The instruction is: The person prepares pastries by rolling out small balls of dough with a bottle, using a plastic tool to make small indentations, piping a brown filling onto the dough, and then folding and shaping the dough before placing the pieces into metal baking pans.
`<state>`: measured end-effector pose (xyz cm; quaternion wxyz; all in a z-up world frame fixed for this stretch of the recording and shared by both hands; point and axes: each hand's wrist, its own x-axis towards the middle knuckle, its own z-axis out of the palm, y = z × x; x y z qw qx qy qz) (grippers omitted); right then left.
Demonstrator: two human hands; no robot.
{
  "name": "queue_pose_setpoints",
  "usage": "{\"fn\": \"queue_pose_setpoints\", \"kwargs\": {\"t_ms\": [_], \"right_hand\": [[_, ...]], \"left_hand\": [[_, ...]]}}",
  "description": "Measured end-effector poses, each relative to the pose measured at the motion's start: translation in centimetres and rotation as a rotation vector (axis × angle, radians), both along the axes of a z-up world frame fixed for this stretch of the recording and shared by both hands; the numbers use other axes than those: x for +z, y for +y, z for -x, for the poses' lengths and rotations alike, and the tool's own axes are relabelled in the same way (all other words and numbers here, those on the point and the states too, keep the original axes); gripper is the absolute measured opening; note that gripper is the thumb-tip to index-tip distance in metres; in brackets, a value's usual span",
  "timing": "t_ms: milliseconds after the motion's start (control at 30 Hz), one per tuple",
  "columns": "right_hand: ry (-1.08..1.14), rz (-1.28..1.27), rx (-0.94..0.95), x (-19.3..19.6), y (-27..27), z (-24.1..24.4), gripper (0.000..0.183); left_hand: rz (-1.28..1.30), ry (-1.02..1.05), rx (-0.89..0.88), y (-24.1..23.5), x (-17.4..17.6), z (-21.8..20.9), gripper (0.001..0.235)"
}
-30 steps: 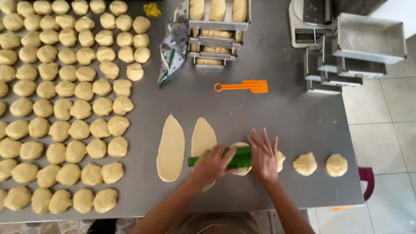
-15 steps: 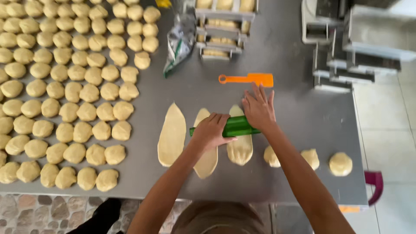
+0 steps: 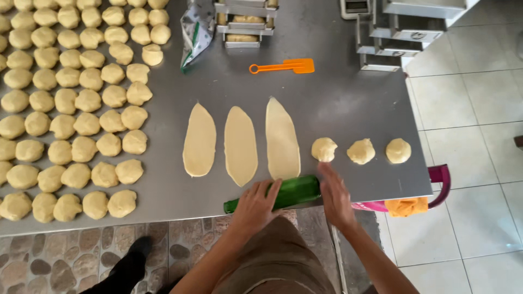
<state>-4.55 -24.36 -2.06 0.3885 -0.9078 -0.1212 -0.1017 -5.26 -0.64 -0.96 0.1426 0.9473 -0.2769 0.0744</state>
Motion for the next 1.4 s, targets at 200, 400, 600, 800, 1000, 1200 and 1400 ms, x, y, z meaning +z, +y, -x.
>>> {"fn": "queue_pose_setpoints", "kwargs": {"t_ms": [200, 400, 600, 800, 1000, 1200, 1400], "right_hand": [[-0.106, 0.568, -0.071, -3.5, 0.5, -5.7, 0.067], [0.21, 0.628, -0.05, 1.1, 0.5, -4.4, 0.072], [-0.206, 0.284, -0.173, 3.1, -6.1, -7.5, 0.041], [0.005, 0.284, -0.038, 0.7, -3.5, -22.4, 0.036], [0.16, 0.763, -0.021, -5.8, -2.2, -40.2, 0.046], [0.194, 0.547, 0.041, 2.2, -3.0, -27.3, 0.051], [-0.065, 0.543, 0.155, 2.5, -6.3, -10.3, 0.048]], "left_hand": [[0.121, -0.04, 0.19, 0.1, 2.6, -1.6, 0.075], [0.288, 0.143, 0.323, -2.8, 7.0, -7.1, 0.07], [0.128, -0.079, 0.0, -8.6, 2.9, -10.3, 0.074], [0.091, -0.071, 0.018, -7.2, 2.2, -18.5, 0.067], [0.118, -0.084, 0.157, -6.7, -2.2, -27.7, 0.066], [0.197, -0.116, 0.128, -8.7, -0.3, -19.8, 0.061], [0.111, -0.032, -0.03, -9.5, 1.0, -9.3, 0.067]]}}
